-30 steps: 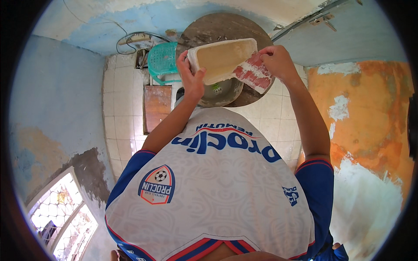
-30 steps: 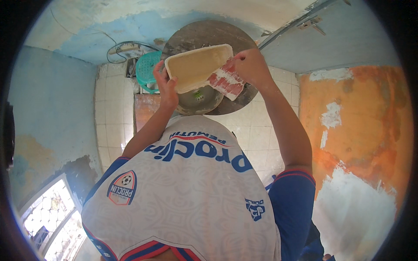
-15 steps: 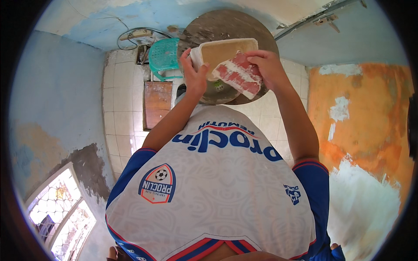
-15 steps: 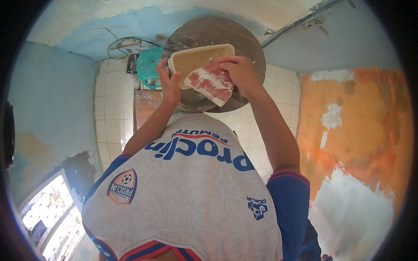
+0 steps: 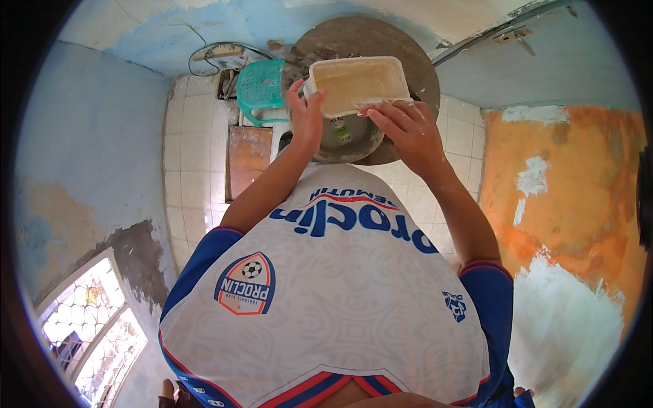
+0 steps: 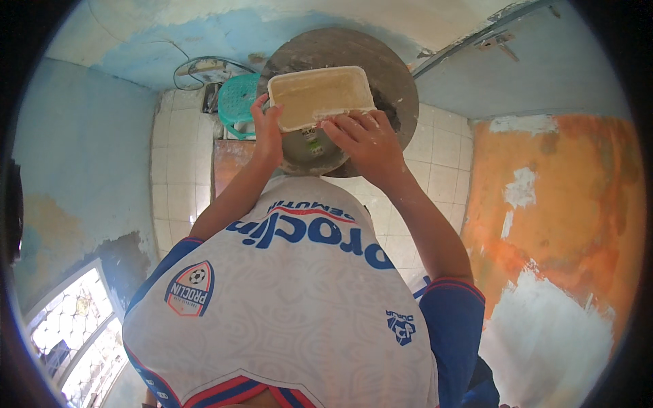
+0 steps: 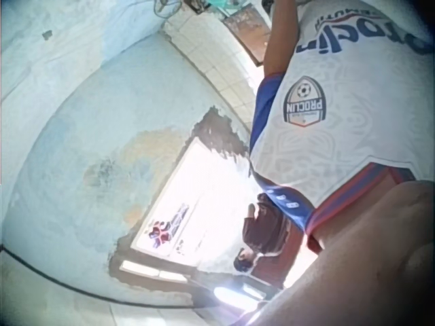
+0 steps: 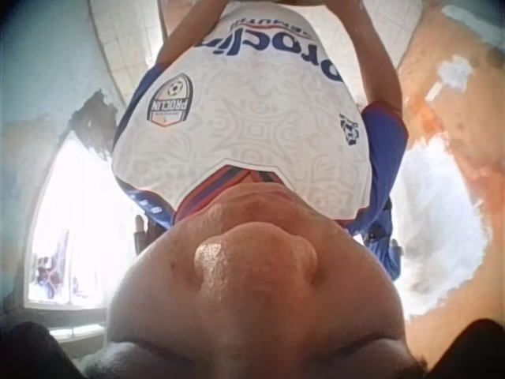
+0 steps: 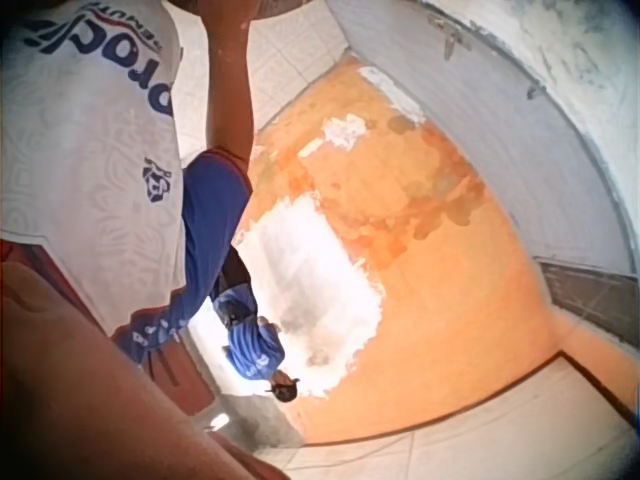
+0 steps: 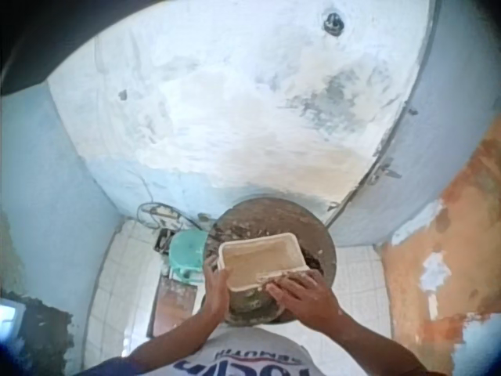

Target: The person mixes a light-colored material in a plastic container using a scraping tool, then uses their hands to mix a darker material in a bucket and cleans the scraping tool.

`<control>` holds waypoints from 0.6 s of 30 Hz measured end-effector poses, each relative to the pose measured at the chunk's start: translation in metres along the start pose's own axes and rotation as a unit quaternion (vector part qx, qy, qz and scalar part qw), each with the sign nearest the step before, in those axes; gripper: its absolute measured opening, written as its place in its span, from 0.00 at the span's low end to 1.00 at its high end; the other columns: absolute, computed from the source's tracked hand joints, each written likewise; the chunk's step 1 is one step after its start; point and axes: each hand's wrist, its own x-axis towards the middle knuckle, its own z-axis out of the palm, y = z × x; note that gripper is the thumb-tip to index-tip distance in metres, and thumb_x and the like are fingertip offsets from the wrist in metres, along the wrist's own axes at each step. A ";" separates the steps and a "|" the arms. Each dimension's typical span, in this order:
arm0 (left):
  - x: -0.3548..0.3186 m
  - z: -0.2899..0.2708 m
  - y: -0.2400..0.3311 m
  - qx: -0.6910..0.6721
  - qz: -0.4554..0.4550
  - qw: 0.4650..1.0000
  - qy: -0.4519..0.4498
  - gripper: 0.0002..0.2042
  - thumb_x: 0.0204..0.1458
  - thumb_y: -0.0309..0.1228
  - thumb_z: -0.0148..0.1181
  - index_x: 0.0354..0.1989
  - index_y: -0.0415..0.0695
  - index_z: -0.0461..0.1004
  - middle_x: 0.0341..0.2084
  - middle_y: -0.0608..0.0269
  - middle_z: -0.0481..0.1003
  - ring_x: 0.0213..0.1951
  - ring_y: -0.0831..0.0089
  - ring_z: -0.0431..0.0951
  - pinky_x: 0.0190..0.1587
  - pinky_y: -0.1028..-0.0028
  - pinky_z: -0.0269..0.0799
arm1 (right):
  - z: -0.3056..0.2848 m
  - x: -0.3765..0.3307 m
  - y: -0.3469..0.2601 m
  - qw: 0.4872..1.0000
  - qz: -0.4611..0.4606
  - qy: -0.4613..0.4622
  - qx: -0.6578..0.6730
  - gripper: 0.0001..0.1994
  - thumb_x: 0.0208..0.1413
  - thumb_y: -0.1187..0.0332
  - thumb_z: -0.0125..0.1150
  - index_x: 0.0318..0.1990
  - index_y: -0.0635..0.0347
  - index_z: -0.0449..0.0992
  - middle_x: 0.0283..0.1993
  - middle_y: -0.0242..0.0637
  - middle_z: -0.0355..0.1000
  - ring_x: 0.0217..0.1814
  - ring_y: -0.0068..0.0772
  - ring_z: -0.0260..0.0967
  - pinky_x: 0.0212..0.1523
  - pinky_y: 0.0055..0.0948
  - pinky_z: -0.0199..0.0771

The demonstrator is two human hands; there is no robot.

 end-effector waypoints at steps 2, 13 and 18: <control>0.000 0.002 0.000 -0.003 -0.011 1.000 0.006 0.34 0.59 0.38 0.60 0.70 0.43 0.50 0.52 0.49 0.72 0.52 0.68 0.71 0.56 0.69 0.65 | 0.000 -0.002 0.003 0.997 0.014 0.071 -0.023 0.16 0.55 0.72 0.62 0.51 0.53 0.80 0.52 0.31 0.81 0.56 0.35 0.77 0.59 0.40 0.69; -0.004 0.001 0.002 -0.027 -0.018 0.999 0.007 0.32 0.61 0.36 0.58 0.70 0.46 0.50 0.54 0.48 0.72 0.54 0.67 0.72 0.56 0.68 0.69 | 0.014 -0.010 0.002 0.994 -0.007 0.090 0.065 0.17 0.52 0.74 0.64 0.51 0.55 0.80 0.52 0.33 0.80 0.56 0.35 0.78 0.59 0.39 0.69; 0.000 -0.008 -0.002 -0.042 -0.014 0.999 -0.008 0.32 0.61 0.35 0.58 0.71 0.46 0.49 0.55 0.48 0.71 0.55 0.67 0.73 0.55 0.67 0.71 | 0.015 -0.010 -0.005 0.992 -0.018 0.116 0.050 0.18 0.50 0.76 0.64 0.52 0.56 0.79 0.53 0.33 0.80 0.57 0.35 0.77 0.59 0.40 0.71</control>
